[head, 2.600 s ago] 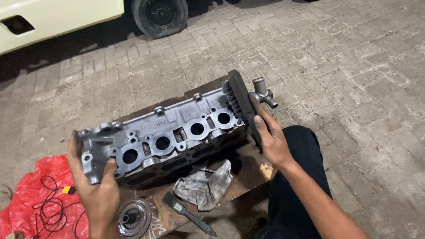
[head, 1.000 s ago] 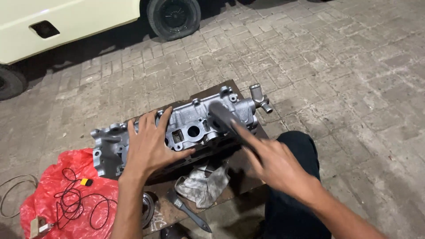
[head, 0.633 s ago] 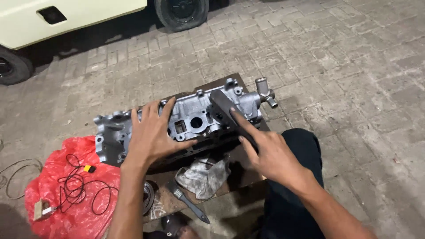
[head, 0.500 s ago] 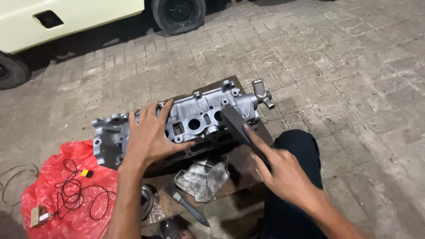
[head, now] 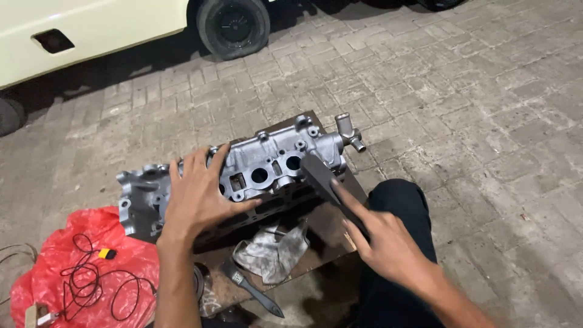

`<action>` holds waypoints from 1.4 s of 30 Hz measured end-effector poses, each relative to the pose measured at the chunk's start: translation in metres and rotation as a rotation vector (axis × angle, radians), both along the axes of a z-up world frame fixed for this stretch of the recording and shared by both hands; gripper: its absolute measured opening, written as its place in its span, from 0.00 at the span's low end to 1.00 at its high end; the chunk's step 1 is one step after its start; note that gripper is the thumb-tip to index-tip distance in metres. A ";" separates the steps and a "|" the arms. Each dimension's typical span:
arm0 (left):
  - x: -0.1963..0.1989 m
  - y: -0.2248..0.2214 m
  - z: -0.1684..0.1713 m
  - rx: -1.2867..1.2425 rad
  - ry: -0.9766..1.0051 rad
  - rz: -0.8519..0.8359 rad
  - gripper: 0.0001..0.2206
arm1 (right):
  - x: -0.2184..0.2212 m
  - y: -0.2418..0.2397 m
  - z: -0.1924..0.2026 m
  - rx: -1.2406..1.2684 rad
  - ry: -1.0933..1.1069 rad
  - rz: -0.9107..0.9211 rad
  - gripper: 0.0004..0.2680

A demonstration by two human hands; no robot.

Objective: Cleaning an engine cylinder head using a wire brush to remove debris from the surface

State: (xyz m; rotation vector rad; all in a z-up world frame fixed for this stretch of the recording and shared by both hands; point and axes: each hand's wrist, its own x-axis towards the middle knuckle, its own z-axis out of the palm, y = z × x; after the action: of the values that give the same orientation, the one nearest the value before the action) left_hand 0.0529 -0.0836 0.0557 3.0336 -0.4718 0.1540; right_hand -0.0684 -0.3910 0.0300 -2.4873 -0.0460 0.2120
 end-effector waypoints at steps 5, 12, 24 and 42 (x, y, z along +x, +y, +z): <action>-0.007 -0.003 0.002 0.004 -0.026 -0.006 0.58 | 0.019 0.018 0.007 0.008 -0.135 0.059 0.28; 0.005 0.005 -0.006 -0.006 -0.008 -0.002 0.60 | 0.019 0.014 0.007 -0.091 -0.156 0.004 0.26; 0.001 0.001 -0.004 0.008 -0.021 0.005 0.61 | 0.052 0.039 0.038 0.086 0.020 0.001 0.28; -0.003 0.002 0.002 -0.045 -0.007 -0.007 0.59 | -0.004 0.010 -0.004 0.026 -0.123 -0.078 0.27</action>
State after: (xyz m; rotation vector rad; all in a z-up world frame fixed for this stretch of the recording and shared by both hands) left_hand 0.0498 -0.0818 0.0582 2.9882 -0.4731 0.1719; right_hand -0.0724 -0.3808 0.0259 -2.4680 -0.0031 0.0254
